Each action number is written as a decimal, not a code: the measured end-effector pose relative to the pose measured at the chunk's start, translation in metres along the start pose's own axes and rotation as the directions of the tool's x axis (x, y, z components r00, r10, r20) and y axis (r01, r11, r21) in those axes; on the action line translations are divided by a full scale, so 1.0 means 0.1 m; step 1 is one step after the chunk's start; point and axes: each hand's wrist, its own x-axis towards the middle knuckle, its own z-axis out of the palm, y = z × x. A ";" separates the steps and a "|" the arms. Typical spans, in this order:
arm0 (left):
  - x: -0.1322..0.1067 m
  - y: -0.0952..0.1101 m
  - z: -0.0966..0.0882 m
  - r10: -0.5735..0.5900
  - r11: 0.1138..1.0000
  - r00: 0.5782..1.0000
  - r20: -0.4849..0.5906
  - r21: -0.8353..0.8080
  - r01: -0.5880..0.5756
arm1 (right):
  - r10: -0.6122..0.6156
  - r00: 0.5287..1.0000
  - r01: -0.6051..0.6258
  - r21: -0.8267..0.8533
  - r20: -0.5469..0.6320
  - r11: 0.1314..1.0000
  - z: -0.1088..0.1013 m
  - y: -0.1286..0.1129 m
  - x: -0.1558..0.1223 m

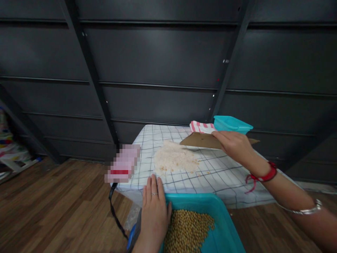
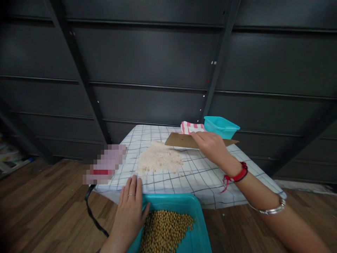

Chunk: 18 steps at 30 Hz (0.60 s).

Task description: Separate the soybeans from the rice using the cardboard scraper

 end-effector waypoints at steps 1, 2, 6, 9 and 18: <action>0.00 0.00 0.00 0.008 1.000 1.000 0.000 0.008 -0.008 | -0.003 1.000 0.003 0.019 -0.007 1.000 0.09 -0.02 0.06; 0.00 -0.01 0.00 0.014 1.000 1.000 0.001 0.015 -0.014 | -0.011 1.000 0.011 0.039 -0.014 0.999 0.18 -0.06 0.12; 0.00 -0.03 0.02 0.040 0.999 0.999 0.015 0.018 -0.040 | -0.050 0.998 0.053 0.109 -0.029 0.993 0.39 -0.22 0.25; -0.01 -0.04 0.02 0.056 0.998 0.998 0.009 0.016 -0.056 | -0.075 0.996 0.081 0.149 -0.049 0.986 0.38 -0.29 0.22; -0.01 -0.02 0.01 0.015 1.000 1.000 -0.009 0.014 -0.015 | -0.065 0.988 0.093 0.211 -0.137 0.973 0.00 -0.20 0.04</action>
